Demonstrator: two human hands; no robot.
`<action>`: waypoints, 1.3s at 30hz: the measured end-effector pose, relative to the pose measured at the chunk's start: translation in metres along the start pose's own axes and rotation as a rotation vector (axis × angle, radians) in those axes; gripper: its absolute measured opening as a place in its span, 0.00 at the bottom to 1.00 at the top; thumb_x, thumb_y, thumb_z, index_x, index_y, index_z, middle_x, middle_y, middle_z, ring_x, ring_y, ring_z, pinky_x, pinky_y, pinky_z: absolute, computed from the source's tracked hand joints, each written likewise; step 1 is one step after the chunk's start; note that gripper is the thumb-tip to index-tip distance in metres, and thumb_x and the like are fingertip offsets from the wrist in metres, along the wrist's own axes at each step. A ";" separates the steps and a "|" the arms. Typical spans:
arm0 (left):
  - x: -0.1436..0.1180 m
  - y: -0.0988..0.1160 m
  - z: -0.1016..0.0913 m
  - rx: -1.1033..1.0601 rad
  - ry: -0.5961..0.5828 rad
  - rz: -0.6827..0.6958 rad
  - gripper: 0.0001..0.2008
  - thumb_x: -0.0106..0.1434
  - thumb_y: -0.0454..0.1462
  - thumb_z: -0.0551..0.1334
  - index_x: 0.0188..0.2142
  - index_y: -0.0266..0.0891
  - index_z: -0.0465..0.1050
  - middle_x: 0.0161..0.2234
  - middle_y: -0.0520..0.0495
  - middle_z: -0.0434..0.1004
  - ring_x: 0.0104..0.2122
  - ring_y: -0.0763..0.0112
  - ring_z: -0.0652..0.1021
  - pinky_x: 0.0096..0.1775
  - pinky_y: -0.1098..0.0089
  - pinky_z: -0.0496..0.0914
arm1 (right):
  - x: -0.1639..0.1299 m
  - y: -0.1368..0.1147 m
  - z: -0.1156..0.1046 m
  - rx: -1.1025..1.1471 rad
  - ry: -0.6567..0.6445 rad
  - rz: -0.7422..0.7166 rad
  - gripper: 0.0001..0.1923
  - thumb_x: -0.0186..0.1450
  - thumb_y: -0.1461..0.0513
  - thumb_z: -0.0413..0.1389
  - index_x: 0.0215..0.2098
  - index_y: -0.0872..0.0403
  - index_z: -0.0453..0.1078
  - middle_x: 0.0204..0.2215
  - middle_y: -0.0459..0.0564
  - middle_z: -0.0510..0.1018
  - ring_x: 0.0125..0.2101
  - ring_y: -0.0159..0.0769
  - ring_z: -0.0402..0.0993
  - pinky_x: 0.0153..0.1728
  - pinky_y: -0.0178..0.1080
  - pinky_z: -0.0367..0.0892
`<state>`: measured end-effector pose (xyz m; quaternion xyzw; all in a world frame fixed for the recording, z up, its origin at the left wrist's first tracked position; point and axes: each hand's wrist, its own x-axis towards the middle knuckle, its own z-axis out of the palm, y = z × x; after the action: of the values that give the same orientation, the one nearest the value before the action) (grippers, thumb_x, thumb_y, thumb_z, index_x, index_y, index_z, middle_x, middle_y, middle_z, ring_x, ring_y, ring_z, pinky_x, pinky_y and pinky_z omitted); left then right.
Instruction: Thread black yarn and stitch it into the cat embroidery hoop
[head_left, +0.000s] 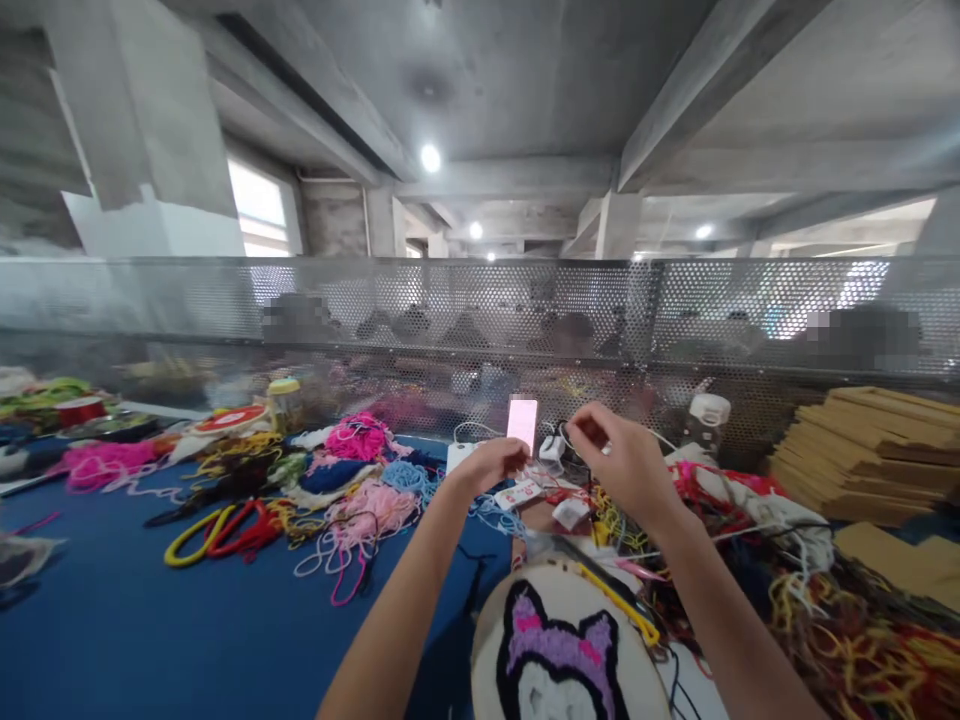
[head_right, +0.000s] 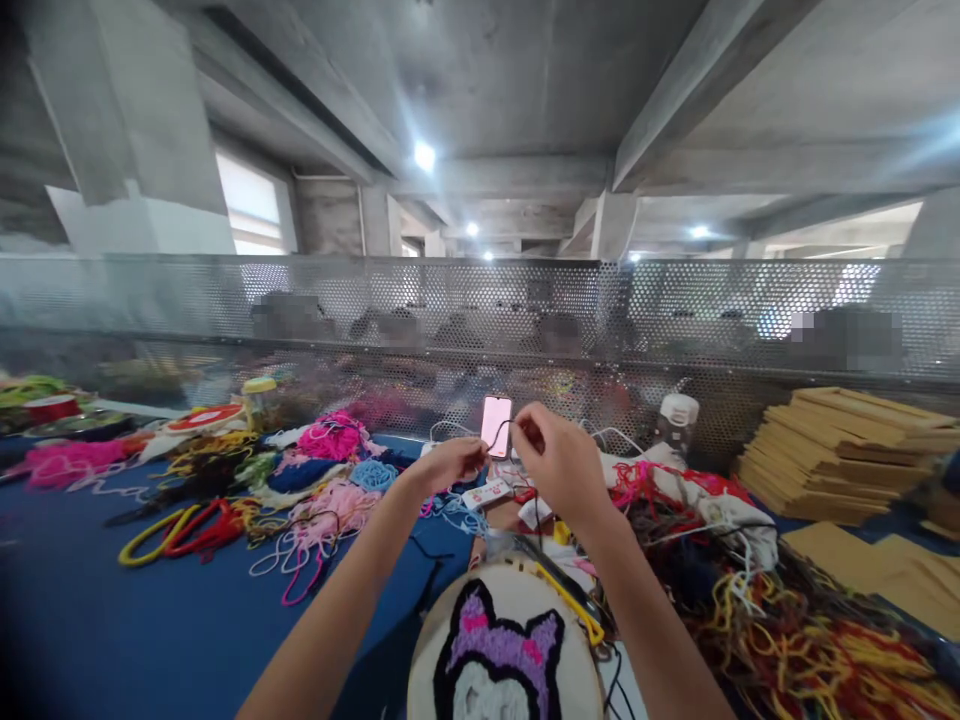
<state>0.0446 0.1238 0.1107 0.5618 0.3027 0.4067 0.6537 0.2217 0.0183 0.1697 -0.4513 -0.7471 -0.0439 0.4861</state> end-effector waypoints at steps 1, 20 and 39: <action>0.000 0.003 -0.005 -0.006 0.038 0.015 0.06 0.53 0.34 0.60 0.22 0.32 0.68 0.19 0.48 0.69 0.17 0.80 0.66 0.19 0.78 0.56 | -0.003 -0.010 -0.001 0.017 -0.019 -0.029 0.06 0.62 0.61 0.49 0.28 0.52 0.64 0.22 0.44 0.70 0.24 0.32 0.67 0.29 0.35 0.61; -0.144 -0.106 0.060 0.105 -0.100 -0.319 0.11 0.57 0.43 0.53 0.36 0.41 0.58 0.20 0.50 0.74 0.13 0.72 0.71 0.11 0.78 0.58 | -0.145 0.019 -0.004 0.369 -0.349 0.447 0.10 0.65 0.56 0.45 0.28 0.51 0.58 0.21 0.44 0.66 0.23 0.33 0.65 0.26 0.36 0.60; -0.148 -0.108 0.065 0.059 -0.192 -0.385 0.23 0.58 0.37 0.54 0.54 0.34 0.63 0.21 0.50 0.74 0.10 0.79 0.68 0.10 0.81 0.53 | -0.185 0.003 0.039 0.734 -0.268 0.668 0.12 0.63 0.53 0.49 0.32 0.53 0.58 0.17 0.40 0.63 0.20 0.28 0.60 0.23 0.32 0.55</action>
<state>0.0484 -0.0410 0.0075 0.5487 0.3522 0.2100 0.7285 0.2193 -0.0771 0.0063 -0.4664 -0.5842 0.4374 0.4999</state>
